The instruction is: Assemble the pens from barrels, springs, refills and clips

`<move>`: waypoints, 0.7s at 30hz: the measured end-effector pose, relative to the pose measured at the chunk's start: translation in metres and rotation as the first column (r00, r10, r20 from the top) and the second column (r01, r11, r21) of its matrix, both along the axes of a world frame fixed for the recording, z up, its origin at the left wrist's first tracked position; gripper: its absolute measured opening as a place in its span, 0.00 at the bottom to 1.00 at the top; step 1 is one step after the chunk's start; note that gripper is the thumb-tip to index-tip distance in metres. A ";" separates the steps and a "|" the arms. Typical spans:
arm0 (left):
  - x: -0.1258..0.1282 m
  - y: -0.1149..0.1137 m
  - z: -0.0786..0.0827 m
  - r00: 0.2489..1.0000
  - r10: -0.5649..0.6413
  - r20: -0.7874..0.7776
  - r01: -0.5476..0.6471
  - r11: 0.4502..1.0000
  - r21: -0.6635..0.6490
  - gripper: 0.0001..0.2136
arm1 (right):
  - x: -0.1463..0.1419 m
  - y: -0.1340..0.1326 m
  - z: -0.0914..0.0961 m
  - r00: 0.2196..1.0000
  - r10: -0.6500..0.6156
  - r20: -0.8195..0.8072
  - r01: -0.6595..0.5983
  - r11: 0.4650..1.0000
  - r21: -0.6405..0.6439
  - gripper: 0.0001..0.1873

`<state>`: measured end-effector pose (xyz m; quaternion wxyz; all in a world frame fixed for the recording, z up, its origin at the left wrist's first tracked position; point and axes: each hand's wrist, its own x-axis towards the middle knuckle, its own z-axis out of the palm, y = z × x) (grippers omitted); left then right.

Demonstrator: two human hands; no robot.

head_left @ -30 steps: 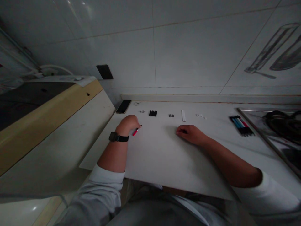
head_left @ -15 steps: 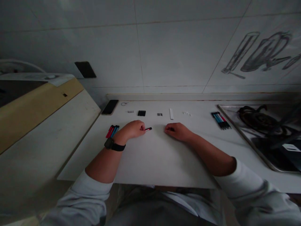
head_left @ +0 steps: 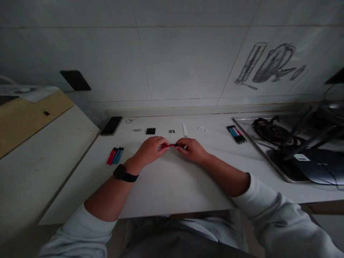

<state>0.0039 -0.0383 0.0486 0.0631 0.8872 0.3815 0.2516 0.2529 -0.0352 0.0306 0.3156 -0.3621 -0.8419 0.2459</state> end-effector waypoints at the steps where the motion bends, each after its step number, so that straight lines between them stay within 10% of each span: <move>1: 0.000 0.000 0.000 1.000 -0.003 0.007 0.003 1.000 0.026 0.04 | 0.000 0.000 0.000 1.000 -0.003 0.006 0.002 1.000 0.010 0.07; 9: 0.002 -0.005 0.008 0.989 -0.070 0.128 0.053 0.990 0.132 0.02 | 0.002 0.002 -0.006 0.996 0.027 0.090 -0.029 0.999 0.022 0.06; 21: 0.019 -0.010 0.006 0.834 0.076 0.547 0.126 0.938 -0.323 0.05 | -0.001 0.000 -0.003 0.996 0.079 0.043 -0.080 0.997 0.024 0.13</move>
